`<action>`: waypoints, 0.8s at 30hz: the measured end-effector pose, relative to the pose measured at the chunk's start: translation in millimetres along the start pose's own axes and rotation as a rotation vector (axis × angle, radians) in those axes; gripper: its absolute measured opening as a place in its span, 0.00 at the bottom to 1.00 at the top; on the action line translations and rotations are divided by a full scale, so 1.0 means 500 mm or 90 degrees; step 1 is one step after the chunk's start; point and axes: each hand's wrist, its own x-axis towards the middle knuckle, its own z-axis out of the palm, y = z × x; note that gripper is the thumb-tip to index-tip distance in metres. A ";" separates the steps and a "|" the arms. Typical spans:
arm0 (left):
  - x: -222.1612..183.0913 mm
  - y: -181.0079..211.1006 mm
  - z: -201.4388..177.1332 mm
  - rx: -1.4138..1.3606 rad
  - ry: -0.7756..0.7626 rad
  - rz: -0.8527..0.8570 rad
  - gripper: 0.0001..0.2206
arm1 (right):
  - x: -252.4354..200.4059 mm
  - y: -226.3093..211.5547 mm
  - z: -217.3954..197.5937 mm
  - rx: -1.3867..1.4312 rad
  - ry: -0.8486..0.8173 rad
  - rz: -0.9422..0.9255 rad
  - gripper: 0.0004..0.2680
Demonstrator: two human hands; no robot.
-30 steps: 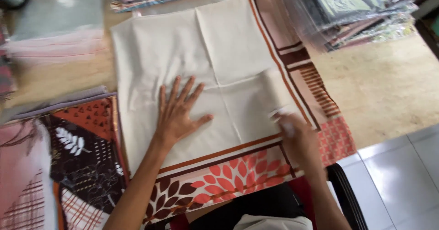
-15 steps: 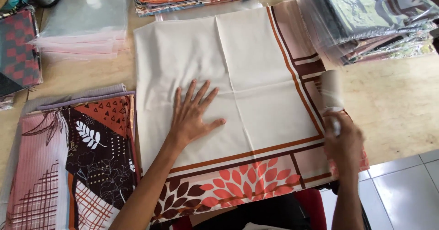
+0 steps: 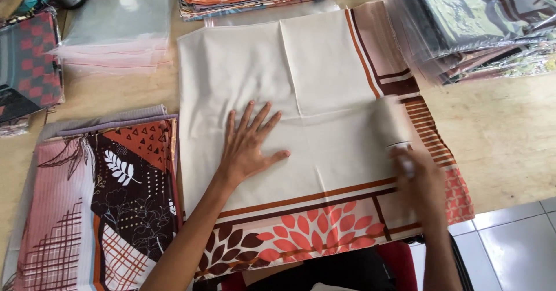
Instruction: The person uses a lint roller to clean a scarf and then folds it on a table.
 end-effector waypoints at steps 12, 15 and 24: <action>0.000 0.008 -0.011 0.000 -0.016 -0.004 0.42 | -0.055 -0.143 0.074 0.075 -0.054 -0.116 0.05; 0.003 0.003 -0.011 0.009 -0.011 -0.001 0.41 | -0.021 -0.128 0.036 0.083 -0.019 -0.146 0.05; 0.001 0.005 -0.005 0.022 -0.009 0.001 0.41 | 0.040 0.113 -0.004 -0.008 0.074 0.145 0.10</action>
